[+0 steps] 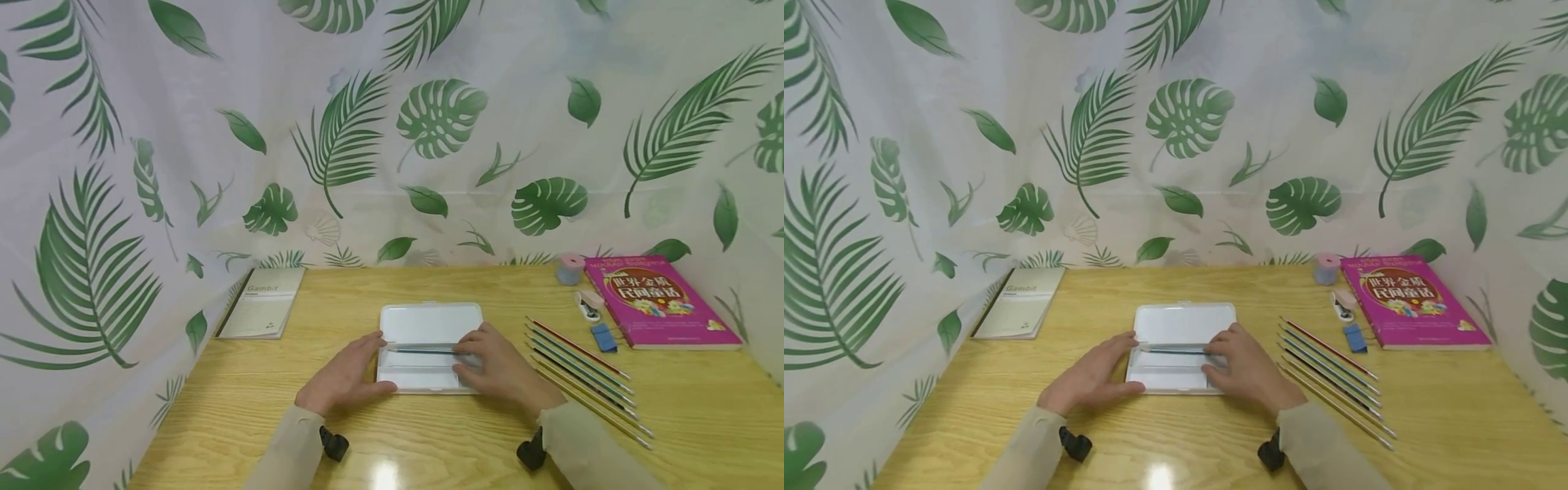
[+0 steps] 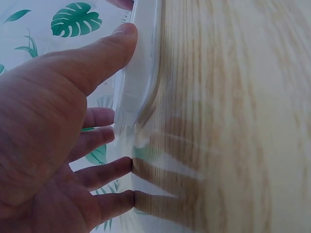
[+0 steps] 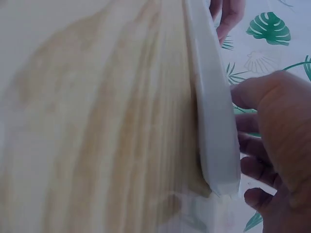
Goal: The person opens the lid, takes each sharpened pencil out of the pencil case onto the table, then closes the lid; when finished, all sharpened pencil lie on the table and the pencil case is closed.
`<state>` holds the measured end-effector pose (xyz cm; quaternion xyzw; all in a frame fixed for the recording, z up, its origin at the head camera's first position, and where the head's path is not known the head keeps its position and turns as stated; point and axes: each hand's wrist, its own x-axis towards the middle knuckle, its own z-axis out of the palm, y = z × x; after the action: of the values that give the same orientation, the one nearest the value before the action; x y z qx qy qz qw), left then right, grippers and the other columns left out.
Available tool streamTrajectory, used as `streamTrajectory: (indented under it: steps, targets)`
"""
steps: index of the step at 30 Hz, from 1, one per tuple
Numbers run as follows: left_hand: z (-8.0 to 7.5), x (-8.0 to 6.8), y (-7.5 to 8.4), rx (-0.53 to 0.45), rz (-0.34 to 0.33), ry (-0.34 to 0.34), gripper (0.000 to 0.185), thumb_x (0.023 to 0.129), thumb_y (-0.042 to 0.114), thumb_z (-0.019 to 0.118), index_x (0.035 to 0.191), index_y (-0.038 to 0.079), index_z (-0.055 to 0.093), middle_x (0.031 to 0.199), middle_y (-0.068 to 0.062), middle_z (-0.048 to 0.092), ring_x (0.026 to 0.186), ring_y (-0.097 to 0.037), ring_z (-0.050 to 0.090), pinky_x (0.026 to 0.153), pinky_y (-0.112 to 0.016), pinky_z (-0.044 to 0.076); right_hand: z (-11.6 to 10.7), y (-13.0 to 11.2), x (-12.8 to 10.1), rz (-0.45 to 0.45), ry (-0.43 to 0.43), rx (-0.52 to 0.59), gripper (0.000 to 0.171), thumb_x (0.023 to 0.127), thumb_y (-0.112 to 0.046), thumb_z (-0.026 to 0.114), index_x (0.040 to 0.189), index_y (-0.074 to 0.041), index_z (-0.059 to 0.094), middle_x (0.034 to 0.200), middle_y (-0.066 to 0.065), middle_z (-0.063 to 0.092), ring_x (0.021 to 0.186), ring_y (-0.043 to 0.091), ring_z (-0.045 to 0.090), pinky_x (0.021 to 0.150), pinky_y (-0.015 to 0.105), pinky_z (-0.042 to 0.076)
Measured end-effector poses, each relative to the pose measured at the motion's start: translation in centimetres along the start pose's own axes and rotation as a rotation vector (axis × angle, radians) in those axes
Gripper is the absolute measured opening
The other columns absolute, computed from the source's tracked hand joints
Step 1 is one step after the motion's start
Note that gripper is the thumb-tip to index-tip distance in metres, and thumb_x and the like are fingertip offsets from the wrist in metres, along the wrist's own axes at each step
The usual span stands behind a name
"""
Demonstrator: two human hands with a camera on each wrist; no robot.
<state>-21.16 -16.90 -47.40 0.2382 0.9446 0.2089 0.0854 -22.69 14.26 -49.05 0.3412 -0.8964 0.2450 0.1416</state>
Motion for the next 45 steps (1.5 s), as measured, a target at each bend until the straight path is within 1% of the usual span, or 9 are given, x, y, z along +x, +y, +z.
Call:
streamTrajectory:
  steps: [5, 9, 12, 15, 21, 28, 32, 37, 45]
  targets:
    - [0.0, 0.1, 0.0, 0.007, 0.003, 0.004, 0.083, 0.088, 0.059, 0.067, 0.151, 0.013, 0.040, 0.162, -0.006, 0.027, 0.145, -0.025, 0.031, 0.118, -0.044, 0.031, 0.0, -0.1, -0.2, 0.000, -0.034, -0.037, 0.022, 0.087, -0.026, 0.077, 0.099, -0.008, 0.078, 0.094, 0.002, 0.070, 0.085, 0.016, 0.053, 0.073, 0.035, 0.050]
    - [0.0, 0.1, 0.0, 0.014, 0.002, -0.001, 0.084, 0.088, 0.060, 0.067, 0.152, 0.013, 0.039, 0.162, -0.005, 0.027, 0.146, -0.025, 0.030, 0.118, -0.043, 0.031, -0.2, 0.0, -0.4, 0.005, -0.056, -0.021, 0.018, 0.085, -0.018, 0.074, 0.098, -0.006, 0.078, 0.087, 0.000, 0.066, 0.080, 0.013, 0.051, 0.067, 0.031, 0.047]
    - [0.0, 0.1, 0.0, 0.009, 0.000, 0.001, 0.083, 0.088, 0.058, 0.068, 0.151, 0.012, 0.040, 0.162, -0.006, 0.028, 0.145, -0.026, 0.031, 0.118, -0.043, 0.031, -0.3, 0.0, -0.4, 0.014, -0.079, -0.009, 0.018, 0.082, -0.011, 0.069, 0.097, -0.006, 0.079, 0.086, -0.002, 0.063, 0.079, 0.012, 0.050, 0.067, 0.029, 0.046]
    - [0.0, 0.1, 0.0, -0.003, 0.005, 0.006, 0.082, 0.088, 0.056, 0.069, 0.150, 0.011, 0.041, 0.162, -0.007, 0.028, 0.145, -0.027, 0.031, 0.118, -0.044, 0.031, -0.3, 0.0, -0.4, 0.025, -0.099, -0.006, 0.018, 0.080, -0.009, 0.069, 0.095, -0.008, 0.079, 0.084, -0.004, 0.061, 0.078, 0.011, 0.049, 0.068, 0.028, 0.046]
    - [0.1, 0.1, 0.0, -0.009, 0.015, 0.015, 0.081, 0.088, 0.055, 0.070, 0.149, 0.011, 0.042, 0.161, -0.009, 0.029, 0.145, -0.028, 0.032, 0.118, -0.044, 0.031, -0.2, 0.0, -0.3, 0.021, -0.079, 0.003, 0.011, 0.079, -0.006, 0.073, 0.088, -0.010, 0.078, 0.080, -0.005, 0.058, 0.074, 0.009, 0.044, 0.064, 0.025, 0.043]
    - [0.1, 0.1, 0.0, 0.006, 0.017, 0.022, 0.080, 0.088, 0.054, 0.070, 0.148, 0.010, 0.042, 0.160, -0.009, 0.030, 0.144, -0.028, 0.033, 0.118, -0.043, 0.031, -0.3, 0.1, -0.5, 0.038, -0.070, 0.030, 0.009, 0.081, -0.005, 0.075, 0.080, -0.014, 0.075, 0.079, -0.006, 0.057, 0.077, 0.011, 0.045, 0.066, 0.028, 0.044]
    - [0.2, 0.1, -0.1, -0.004, 0.017, 0.021, 0.081, 0.088, 0.054, 0.071, 0.149, 0.009, 0.042, 0.160, -0.009, 0.030, 0.144, -0.028, 0.032, 0.118, -0.043, 0.031, -0.5, 0.1, -0.6, 0.049, -0.102, 0.042, 0.008, 0.082, -0.007, 0.075, 0.082, -0.015, 0.073, 0.081, -0.007, 0.059, 0.078, 0.011, 0.047, 0.067, 0.029, 0.045]
    - [0.2, 0.1, -0.1, -0.006, 0.020, 0.022, 0.080, 0.088, 0.054, 0.071, 0.148, 0.010, 0.043, 0.160, -0.009, 0.031, 0.144, -0.028, 0.033, 0.117, -0.043, 0.032, -0.9, 0.2, -0.7, 0.074, -0.128, 0.090, 0.003, 0.085, -0.011, 0.076, 0.086, -0.014, 0.075, 0.083, -0.007, 0.061, 0.080, 0.013, 0.052, 0.068, 0.030, 0.047]
    - [0.2, 0.2, -0.2, 0.005, 0.017, 0.019, 0.081, 0.088, 0.055, 0.070, 0.149, 0.010, 0.042, 0.160, -0.009, 0.031, 0.144, -0.027, 0.033, 0.117, -0.043, 0.032, -1.2, 0.7, -1.0, 0.118, -0.153, 0.147, 0.007, 0.088, -0.014, 0.075, 0.095, -0.014, 0.078, 0.087, -0.011, 0.062, 0.084, 0.013, 0.054, 0.071, 0.029, 0.048]
